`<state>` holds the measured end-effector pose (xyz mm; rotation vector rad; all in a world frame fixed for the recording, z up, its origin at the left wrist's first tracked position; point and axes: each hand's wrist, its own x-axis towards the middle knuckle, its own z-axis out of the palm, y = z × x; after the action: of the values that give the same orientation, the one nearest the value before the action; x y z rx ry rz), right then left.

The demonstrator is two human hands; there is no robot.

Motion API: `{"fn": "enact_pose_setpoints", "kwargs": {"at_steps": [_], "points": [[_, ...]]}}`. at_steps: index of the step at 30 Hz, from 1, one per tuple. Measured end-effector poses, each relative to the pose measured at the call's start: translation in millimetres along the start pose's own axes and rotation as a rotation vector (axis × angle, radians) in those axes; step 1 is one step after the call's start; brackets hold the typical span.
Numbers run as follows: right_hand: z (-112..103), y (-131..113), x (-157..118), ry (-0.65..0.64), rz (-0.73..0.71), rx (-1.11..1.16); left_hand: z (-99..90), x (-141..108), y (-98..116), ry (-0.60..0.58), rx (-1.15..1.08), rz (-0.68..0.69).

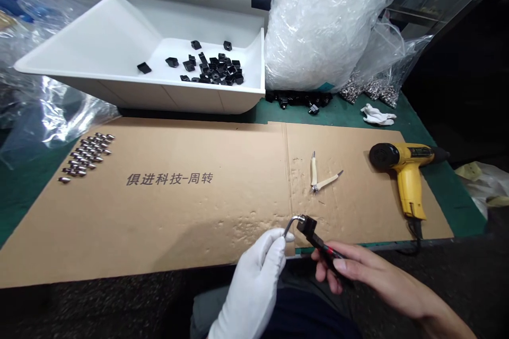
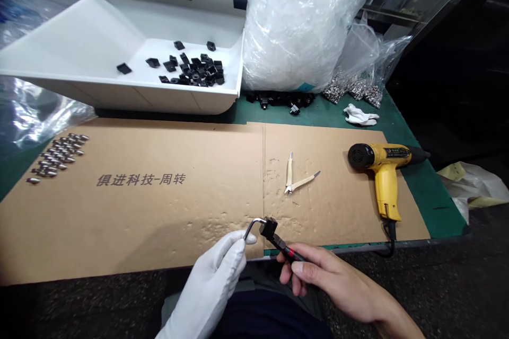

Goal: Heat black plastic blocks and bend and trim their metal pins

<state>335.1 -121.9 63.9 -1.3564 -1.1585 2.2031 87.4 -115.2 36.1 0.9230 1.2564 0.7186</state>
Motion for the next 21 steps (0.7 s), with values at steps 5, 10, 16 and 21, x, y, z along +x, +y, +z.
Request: {"fn": "enact_pose_setpoints", "kwargs": {"at_steps": [5,10,16,21], "points": [[-3.4,6.1,-15.3,0.193,0.191,-0.090,-5.4,0.3,-3.4,-0.046,-0.253,-0.214],[-0.8,-1.2,-19.1,0.164,0.121,-0.010,-11.5,2.2,-4.9,-0.106,-0.320,-0.259],[-0.4,-14.0,-19.3,0.182,0.114,-0.077,-10.3,2.7,-0.4,-0.061,-0.287,-0.217],[-4.4,-16.7,-20.1,0.213,0.120,-0.183,-8.6,3.1,1.0,-0.015,-0.078,-0.142]]}}
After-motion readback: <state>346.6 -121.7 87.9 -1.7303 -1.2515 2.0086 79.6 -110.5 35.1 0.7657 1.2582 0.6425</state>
